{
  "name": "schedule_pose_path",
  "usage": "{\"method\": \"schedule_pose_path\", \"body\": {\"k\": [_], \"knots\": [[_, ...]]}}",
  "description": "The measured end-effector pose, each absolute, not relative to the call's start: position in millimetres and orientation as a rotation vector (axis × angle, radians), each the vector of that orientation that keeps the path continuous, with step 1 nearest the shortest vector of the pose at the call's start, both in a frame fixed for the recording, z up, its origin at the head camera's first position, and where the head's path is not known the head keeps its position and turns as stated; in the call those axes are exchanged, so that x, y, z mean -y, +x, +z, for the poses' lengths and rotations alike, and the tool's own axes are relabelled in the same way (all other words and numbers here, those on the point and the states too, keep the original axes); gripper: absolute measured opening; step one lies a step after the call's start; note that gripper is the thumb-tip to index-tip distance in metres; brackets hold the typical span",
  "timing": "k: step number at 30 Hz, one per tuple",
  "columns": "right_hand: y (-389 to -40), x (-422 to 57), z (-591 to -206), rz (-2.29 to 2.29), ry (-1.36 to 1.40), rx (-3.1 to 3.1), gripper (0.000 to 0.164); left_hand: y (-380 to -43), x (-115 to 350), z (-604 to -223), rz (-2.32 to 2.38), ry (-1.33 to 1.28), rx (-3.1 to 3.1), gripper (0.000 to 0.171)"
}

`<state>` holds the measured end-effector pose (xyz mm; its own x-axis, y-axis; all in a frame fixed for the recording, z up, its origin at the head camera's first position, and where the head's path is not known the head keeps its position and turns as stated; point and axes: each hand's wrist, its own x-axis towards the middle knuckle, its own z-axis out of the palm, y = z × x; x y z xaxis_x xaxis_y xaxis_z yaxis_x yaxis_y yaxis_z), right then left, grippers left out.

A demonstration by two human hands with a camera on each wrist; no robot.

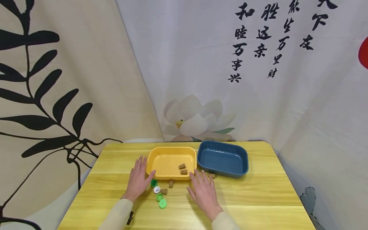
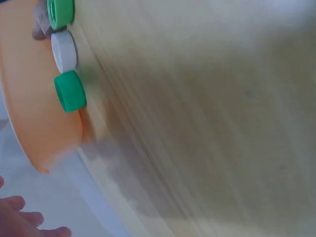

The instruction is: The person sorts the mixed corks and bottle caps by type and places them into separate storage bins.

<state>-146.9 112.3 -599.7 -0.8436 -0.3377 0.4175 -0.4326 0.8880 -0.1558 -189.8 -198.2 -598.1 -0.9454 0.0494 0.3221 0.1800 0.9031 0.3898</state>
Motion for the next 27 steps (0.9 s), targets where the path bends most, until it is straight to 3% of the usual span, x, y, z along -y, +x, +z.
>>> {"method": "schedule_pose_path", "body": {"k": [6,19,27], "knots": [[-152,-109,-602,0.401,0.485,2.759,0.065,-168,195,-596,-0.559,-0.317,2.661,0.073],[-152,-106,-605,0.397,0.483,2.807,0.063,-130,171,-591,-0.370,-0.769,2.644,0.055],[-153,-105,-609,0.430,0.503,2.832,0.064,-125,159,-599,-0.272,-0.824,2.761,0.057]]}}
